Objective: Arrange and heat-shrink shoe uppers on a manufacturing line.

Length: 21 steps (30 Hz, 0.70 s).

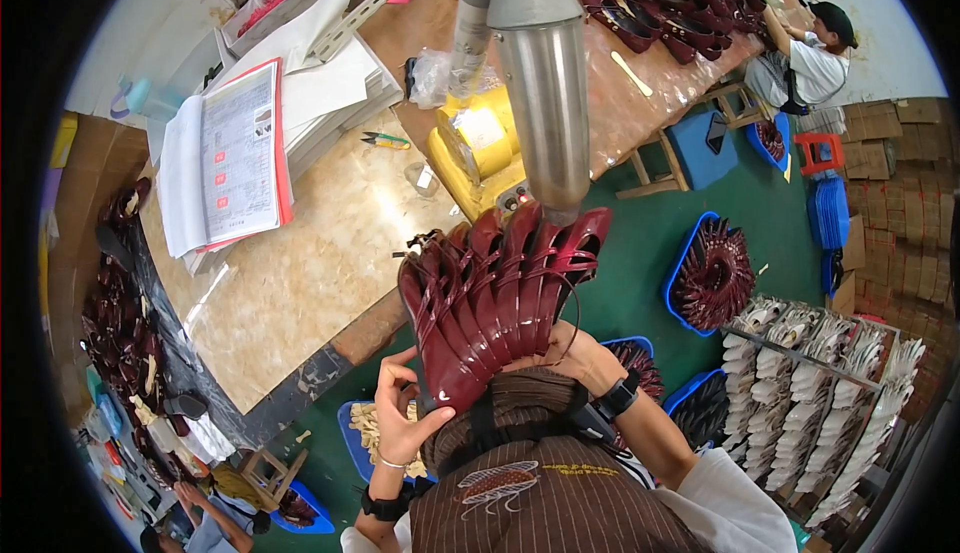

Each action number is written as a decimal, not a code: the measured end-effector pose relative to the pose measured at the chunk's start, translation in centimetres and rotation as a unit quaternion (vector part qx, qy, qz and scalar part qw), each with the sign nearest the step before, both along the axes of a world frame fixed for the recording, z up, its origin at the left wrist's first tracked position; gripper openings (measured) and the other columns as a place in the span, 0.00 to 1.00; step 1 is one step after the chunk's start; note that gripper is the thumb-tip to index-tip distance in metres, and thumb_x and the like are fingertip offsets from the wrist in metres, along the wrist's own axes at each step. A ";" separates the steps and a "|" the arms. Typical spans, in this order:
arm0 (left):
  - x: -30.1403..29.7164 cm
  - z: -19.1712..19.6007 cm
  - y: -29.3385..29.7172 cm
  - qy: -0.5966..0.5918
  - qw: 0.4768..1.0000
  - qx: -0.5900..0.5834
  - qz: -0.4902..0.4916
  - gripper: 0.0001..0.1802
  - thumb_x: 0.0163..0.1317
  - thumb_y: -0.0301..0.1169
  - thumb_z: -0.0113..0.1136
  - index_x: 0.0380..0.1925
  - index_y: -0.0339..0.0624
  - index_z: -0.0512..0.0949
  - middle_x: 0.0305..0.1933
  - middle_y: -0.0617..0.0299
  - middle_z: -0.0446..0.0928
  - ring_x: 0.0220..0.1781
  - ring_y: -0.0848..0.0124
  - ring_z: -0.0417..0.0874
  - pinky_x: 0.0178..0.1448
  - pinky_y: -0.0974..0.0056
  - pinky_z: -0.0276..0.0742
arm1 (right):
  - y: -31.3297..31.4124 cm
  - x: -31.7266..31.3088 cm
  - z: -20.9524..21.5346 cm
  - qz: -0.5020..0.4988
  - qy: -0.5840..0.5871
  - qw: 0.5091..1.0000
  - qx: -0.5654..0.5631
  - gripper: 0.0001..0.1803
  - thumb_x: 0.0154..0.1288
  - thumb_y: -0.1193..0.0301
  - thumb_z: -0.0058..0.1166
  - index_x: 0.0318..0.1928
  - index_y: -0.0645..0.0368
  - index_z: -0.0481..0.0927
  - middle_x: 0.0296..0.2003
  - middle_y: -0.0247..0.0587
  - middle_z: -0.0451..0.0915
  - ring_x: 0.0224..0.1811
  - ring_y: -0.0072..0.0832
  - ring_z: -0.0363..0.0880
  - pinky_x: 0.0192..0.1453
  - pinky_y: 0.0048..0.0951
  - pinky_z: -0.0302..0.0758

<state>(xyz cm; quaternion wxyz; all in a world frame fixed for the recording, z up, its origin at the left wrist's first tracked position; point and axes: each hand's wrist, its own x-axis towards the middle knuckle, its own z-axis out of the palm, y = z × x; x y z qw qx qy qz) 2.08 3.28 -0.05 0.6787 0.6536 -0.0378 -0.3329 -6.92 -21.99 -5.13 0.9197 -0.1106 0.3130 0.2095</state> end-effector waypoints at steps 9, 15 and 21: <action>2.0 -1.7 -6.4 0.001 0.991 -0.042 -0.125 0.30 0.41 0.31 0.76 0.39 0.42 0.65 0.61 0.49 0.63 0.52 0.71 0.72 0.50 0.65 0.73 | -3.7 -4.1 1.6 -0.121 -0.003 0.989 -0.083 0.23 0.58 0.84 0.42 0.56 0.72 0.69 0.57 0.53 0.71 0.60 0.46 0.70 0.64 0.54 0.67; 3.3 -2.6 -10.0 0.000 0.983 -0.064 -0.171 0.27 0.48 0.32 0.71 0.41 0.40 0.63 0.65 0.47 0.63 0.51 0.71 0.71 0.52 0.64 0.71 | -4.8 -4.9 1.6 -0.190 0.019 0.975 -0.110 0.19 0.63 0.77 0.45 0.55 0.67 0.71 0.56 0.51 0.73 0.58 0.45 0.72 0.64 0.54 0.67; 3.0 -2.6 -12.4 -0.025 0.987 -0.051 -0.152 0.25 0.52 0.32 0.68 0.44 0.38 0.65 0.62 0.50 0.66 0.51 0.70 0.73 0.53 0.64 0.72 | -4.6 -5.3 0.8 -0.239 0.034 0.964 -0.109 0.17 0.65 0.69 0.46 0.51 0.63 0.75 0.52 0.50 0.76 0.56 0.47 0.73 0.63 0.54 0.67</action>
